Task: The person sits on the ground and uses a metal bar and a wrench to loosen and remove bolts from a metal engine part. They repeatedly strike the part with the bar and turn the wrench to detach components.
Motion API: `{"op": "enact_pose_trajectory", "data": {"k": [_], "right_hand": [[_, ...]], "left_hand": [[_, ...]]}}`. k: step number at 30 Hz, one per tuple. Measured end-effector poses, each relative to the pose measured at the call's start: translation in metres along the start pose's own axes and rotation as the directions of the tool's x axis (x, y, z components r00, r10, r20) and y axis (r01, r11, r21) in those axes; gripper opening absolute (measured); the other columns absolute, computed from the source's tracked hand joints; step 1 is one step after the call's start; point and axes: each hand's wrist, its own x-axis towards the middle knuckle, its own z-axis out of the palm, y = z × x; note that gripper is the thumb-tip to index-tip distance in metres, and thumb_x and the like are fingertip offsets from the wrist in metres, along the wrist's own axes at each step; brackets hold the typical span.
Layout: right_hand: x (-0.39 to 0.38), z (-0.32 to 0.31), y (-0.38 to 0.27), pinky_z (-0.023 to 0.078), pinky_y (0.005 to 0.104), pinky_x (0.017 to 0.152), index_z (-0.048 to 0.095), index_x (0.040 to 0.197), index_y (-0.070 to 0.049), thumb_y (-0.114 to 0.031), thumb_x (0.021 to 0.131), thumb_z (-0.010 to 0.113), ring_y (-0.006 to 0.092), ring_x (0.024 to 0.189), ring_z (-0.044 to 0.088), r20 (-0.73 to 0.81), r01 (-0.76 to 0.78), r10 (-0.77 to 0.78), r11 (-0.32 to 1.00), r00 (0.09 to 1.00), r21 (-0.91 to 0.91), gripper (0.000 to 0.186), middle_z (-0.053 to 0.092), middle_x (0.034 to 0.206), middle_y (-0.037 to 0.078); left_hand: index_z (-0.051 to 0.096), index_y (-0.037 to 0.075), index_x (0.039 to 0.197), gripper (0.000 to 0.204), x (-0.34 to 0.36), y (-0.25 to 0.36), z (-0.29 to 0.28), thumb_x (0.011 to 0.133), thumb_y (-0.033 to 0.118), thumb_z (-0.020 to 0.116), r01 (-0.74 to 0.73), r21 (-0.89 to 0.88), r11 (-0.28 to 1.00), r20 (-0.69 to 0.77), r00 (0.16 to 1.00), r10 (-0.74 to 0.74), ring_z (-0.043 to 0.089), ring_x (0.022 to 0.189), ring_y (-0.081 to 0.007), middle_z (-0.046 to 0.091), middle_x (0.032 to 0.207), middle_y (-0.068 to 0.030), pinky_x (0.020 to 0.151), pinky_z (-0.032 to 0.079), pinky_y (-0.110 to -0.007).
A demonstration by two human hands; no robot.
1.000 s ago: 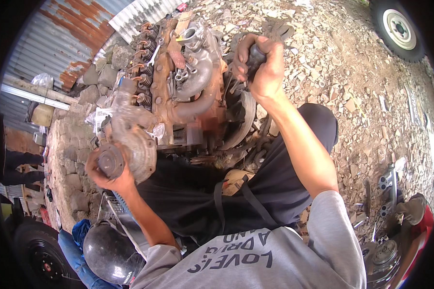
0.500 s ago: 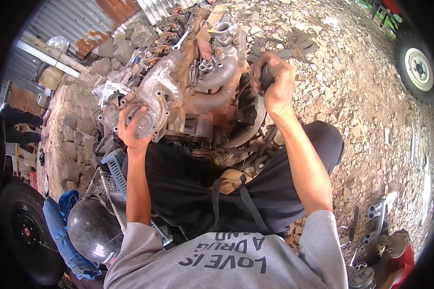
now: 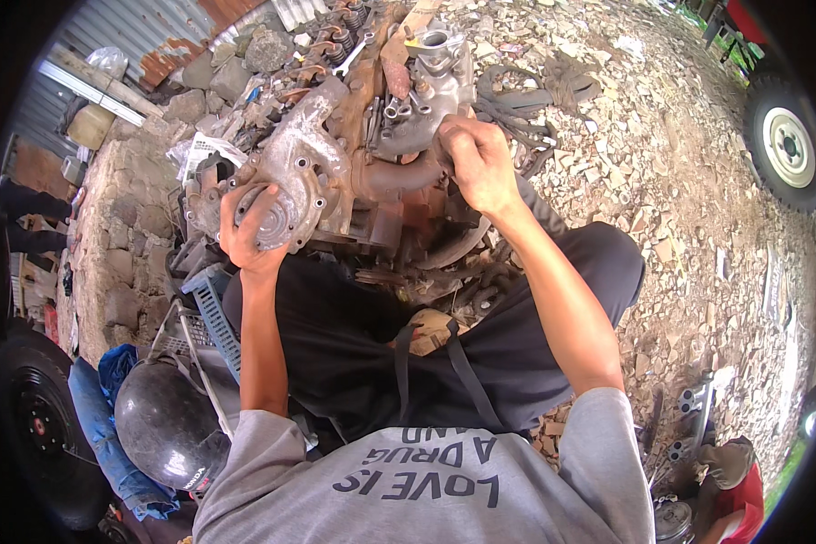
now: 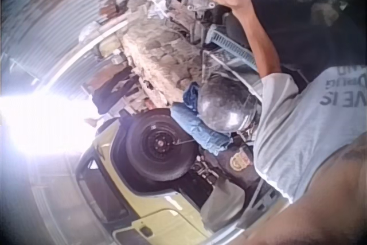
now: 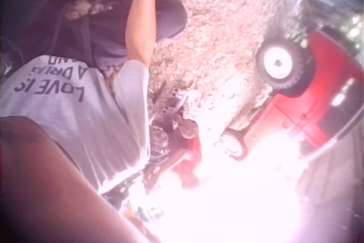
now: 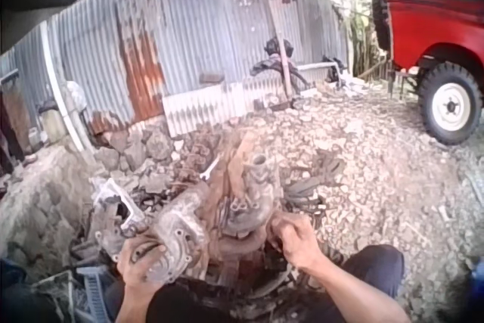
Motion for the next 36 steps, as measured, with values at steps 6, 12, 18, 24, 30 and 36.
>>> {"op": "enact_pose_trajectory", "data": {"k": [6,12,18,24,30,36], "right_hand": [[0.001,0.008,0.004,0.039,0.0298,0.058,0.050,0.069,0.003,-0.014,0.096,0.043,0.0115,0.062,0.045,0.040,-0.063,0.066,0.996,0.997,-0.055,0.032,0.049,0.063,0.003],[0.002,0.020,0.004,0.036,0.0271,0.052,0.058,0.075,0.001,-0.028,0.100,0.043,0.0097,0.054,0.044,0.037,-0.168,0.172,0.981,0.984,-0.094,0.041,0.048,0.059,0.001],[0.004,0.026,0.008,0.046,0.0331,0.096,0.064,0.117,-0.004,-0.036,0.089,0.073,0.0175,0.107,0.061,0.186,0.009,0.030,0.979,0.982,-0.205,0.044,0.068,0.112,0.009],[0.000,0.056,-0.002,0.045,0.0324,0.101,0.058,0.132,-0.006,-0.021,0.079,0.084,0.0147,0.112,0.059,0.180,0.036,-0.020,0.996,0.983,-0.087,0.061,0.067,0.119,0.009],[-0.003,0.068,0.010,0.048,0.0328,0.094,0.066,0.122,-0.004,-0.022,0.079,0.084,0.0141,0.102,0.063,0.073,0.004,0.007,0.988,0.997,-0.154,0.050,0.071,0.110,0.009],[-0.008,0.072,0.016,0.052,0.0318,0.082,0.065,0.121,-0.004,-0.022,0.075,0.086,0.0136,0.088,0.067,0.067,0.112,-0.100,0.970,0.993,-0.217,0.053,0.074,0.101,0.010]], "left_hand": [[0.071,0.004,0.109,0.055,-0.005,0.000,-0.005,0.054,0.005,0.077,0.078,-0.019,0.997,0.020,0.997,-0.077,0.066,0.089,-0.0318,0.065,0.101,-0.0161,0.077,0.054,-0.039],[0.066,0.001,0.115,0.059,0.019,0.005,-0.019,0.059,0.004,0.083,0.289,-0.061,0.956,-0.146,0.944,-0.294,0.066,0.089,-0.0237,0.067,0.107,-0.0120,0.081,0.052,-0.035],[0.054,0.000,0.128,0.063,0.054,0.021,-0.026,0.071,-0.003,0.080,0.627,-0.243,0.740,-0.047,0.754,-0.655,0.066,0.096,-0.0154,0.063,0.118,-0.0104,0.085,0.055,-0.028],[0.052,0.006,0.132,0.067,0.060,0.016,-0.016,0.071,-0.003,0.081,0.769,-0.371,0.520,0.120,0.595,-0.795,0.068,0.098,-0.0166,0.068,0.109,-0.0113,0.084,0.055,-0.029],[0.050,0.001,0.131,0.073,0.057,0.009,-0.007,0.068,0.002,0.087,0.866,-0.366,0.341,0.261,0.447,-0.856,0.066,0.101,-0.0182,0.069,0.108,-0.0130,0.090,0.053,-0.031],[0.048,0.002,0.130,0.070,0.046,0.003,-0.006,0.071,0.000,0.085,0.881,-0.436,0.183,0.340,0.350,-0.873,0.068,0.097,-0.0183,0.070,0.105,-0.0140,0.087,0.054,-0.030]]}}
